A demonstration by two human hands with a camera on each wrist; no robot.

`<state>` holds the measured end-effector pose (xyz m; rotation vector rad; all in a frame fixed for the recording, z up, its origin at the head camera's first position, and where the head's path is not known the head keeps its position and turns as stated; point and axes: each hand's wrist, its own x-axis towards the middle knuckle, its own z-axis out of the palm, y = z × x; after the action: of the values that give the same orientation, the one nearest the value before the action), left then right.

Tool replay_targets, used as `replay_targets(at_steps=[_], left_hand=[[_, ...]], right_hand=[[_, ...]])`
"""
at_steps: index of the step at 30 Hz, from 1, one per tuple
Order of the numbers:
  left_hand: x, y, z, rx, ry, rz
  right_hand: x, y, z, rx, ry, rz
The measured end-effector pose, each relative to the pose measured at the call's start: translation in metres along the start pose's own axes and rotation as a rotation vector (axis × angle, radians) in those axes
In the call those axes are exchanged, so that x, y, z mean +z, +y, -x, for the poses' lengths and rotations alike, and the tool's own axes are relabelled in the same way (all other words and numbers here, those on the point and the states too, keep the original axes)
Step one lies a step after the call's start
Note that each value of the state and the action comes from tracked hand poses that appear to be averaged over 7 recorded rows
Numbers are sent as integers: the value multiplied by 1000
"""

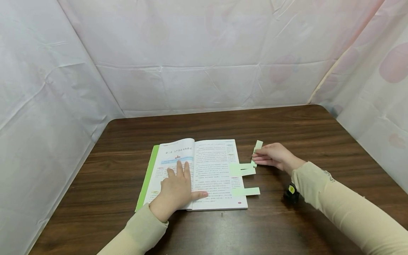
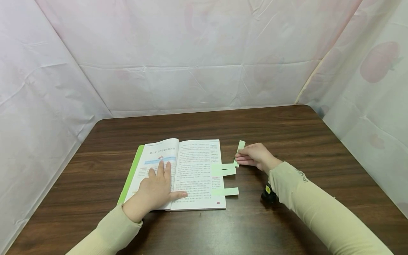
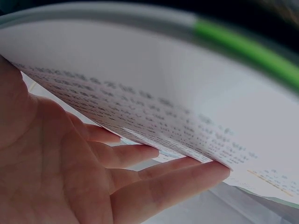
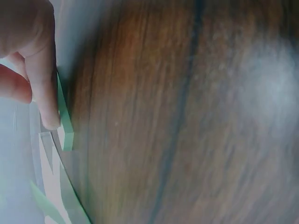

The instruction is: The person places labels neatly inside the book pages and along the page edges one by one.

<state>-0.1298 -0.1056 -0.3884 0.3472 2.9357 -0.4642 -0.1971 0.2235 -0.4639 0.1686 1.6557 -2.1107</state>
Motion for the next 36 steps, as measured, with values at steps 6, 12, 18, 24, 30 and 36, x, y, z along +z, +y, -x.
replay_targets(at_steps=[6,12,18,24,30,36], left_hand=[[0,0,0,4,-2,-7],[1,0,0,4,-3,-1],[1,-1,0,11,2,-17],[1,0,0,15,-6,-36],[1,0,0,13,-6,-32],[1,-1,0,10,-1,-27]], right_hand=[[0,-1,-1,6,-7,6],[3,-2,0,10,22,29],[6,-3,2,-4,46,56],[7,-4,3,-12,45,95],[6,-4,4,-8,39,98],[7,-3,4,-8,19,64]])
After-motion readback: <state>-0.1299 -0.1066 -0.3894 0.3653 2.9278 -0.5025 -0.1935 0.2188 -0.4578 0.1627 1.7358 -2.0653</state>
